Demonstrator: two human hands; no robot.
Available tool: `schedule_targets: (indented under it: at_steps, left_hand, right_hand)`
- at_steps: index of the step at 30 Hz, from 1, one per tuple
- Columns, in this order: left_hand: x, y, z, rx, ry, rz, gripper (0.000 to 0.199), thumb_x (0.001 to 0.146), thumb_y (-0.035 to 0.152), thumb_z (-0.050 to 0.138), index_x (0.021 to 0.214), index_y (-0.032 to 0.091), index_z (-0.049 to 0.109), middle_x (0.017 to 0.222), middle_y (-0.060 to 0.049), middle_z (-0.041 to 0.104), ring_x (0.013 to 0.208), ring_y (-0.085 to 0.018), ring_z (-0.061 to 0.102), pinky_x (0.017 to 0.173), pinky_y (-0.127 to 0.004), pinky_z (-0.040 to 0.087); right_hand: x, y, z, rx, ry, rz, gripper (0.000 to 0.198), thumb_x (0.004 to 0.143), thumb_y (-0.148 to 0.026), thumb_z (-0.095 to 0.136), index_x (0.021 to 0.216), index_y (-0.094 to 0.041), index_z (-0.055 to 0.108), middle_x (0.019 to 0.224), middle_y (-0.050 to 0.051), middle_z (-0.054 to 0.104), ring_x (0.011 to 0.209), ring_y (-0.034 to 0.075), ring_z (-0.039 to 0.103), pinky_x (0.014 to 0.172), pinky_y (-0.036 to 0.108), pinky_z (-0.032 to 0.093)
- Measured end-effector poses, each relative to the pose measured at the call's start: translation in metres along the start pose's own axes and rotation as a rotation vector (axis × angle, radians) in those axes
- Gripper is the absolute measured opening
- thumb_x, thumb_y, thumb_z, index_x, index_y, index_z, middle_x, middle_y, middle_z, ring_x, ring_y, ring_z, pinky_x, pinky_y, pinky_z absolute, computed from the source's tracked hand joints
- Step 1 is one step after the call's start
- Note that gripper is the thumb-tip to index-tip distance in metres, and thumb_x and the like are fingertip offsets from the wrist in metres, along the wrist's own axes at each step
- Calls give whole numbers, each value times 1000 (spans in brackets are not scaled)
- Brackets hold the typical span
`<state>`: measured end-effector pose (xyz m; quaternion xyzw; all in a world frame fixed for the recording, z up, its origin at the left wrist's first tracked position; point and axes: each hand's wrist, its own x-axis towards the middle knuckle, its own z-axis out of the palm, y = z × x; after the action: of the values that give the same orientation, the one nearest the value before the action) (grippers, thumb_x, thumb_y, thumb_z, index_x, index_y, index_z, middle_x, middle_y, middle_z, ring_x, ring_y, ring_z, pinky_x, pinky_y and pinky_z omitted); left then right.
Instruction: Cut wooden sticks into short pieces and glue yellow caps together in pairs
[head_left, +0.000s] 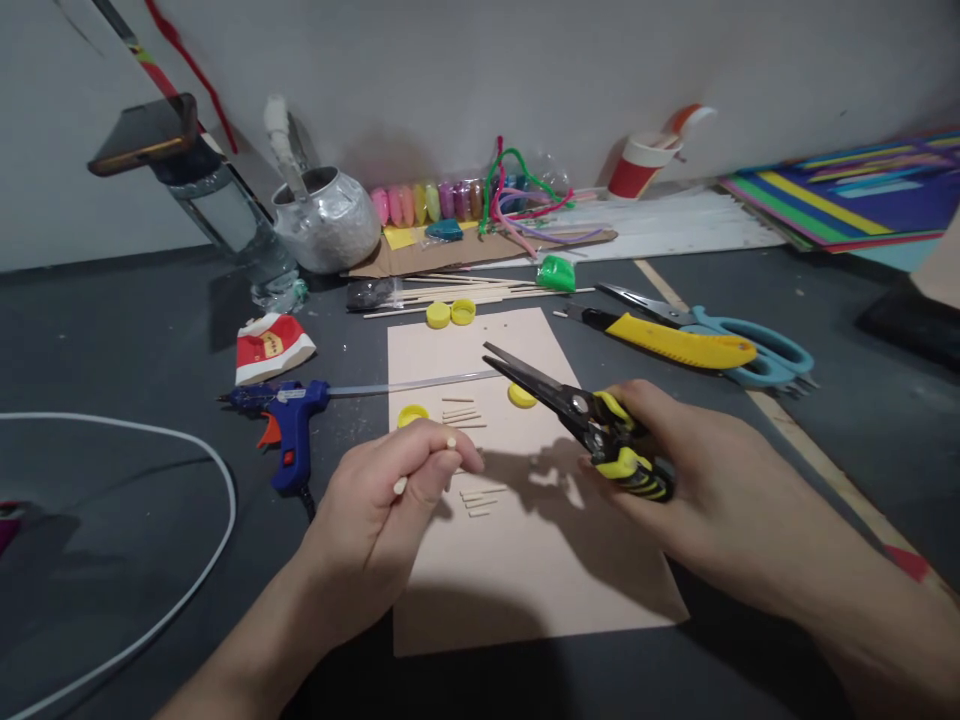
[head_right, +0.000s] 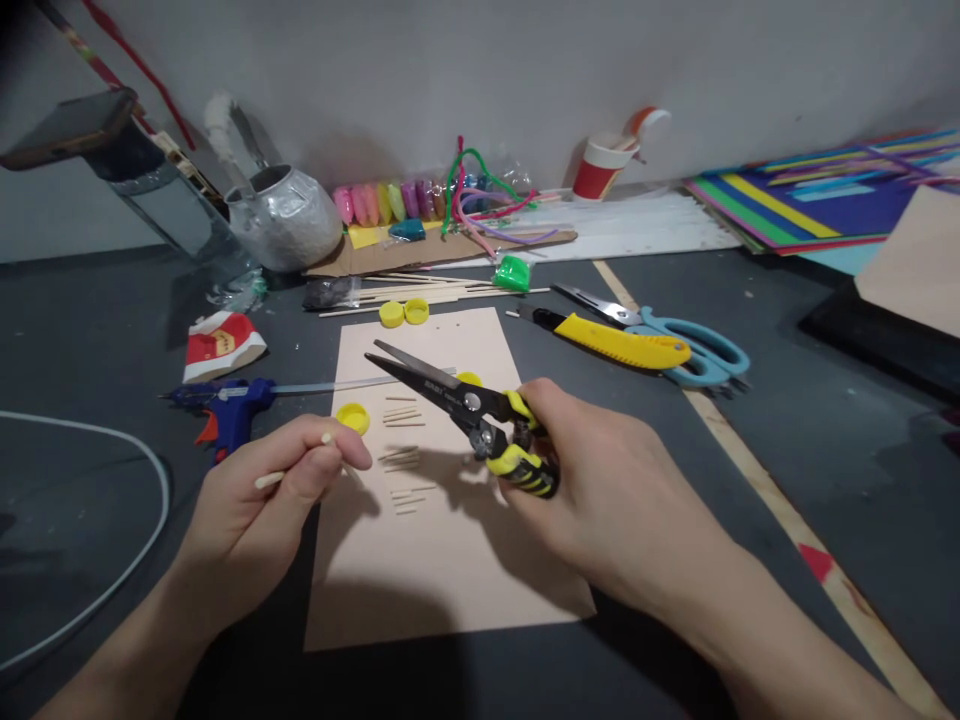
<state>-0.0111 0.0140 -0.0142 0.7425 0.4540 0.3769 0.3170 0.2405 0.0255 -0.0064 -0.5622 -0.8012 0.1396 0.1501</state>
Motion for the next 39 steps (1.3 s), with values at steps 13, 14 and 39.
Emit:
schedule_targets:
  at_steps: [13,14,39]
  left_hand:
    - [-6,3,1,-8,-31,56,18,100,16,47,95,27,60,81,6,64,64,-9,56,64,-22,45]
    - [-6,3,1,0,-30,66,18,100,15,47,96,27,60,81,4,63,66,-10,56,65,-23,45]
    - [-3,2,1,-9,5,162,27,99,15,43,93,24,68,74,-1,63,70,-17,60,64,-27,48]
  right_hand:
    - [12,7,4,-125,10,102,23,84,-42,58,92,-22,49,75,9,64,65,29,62,53,32,38]
    - [12,7,4,-96,10,101,25,84,-43,58,94,-22,50,78,9,65,67,29,62,54,33,39]
    - [-3,-14,-1,251,-179,-203,14,82,-28,63,86,-22,51,78,0,61,64,15,53,58,26,38]
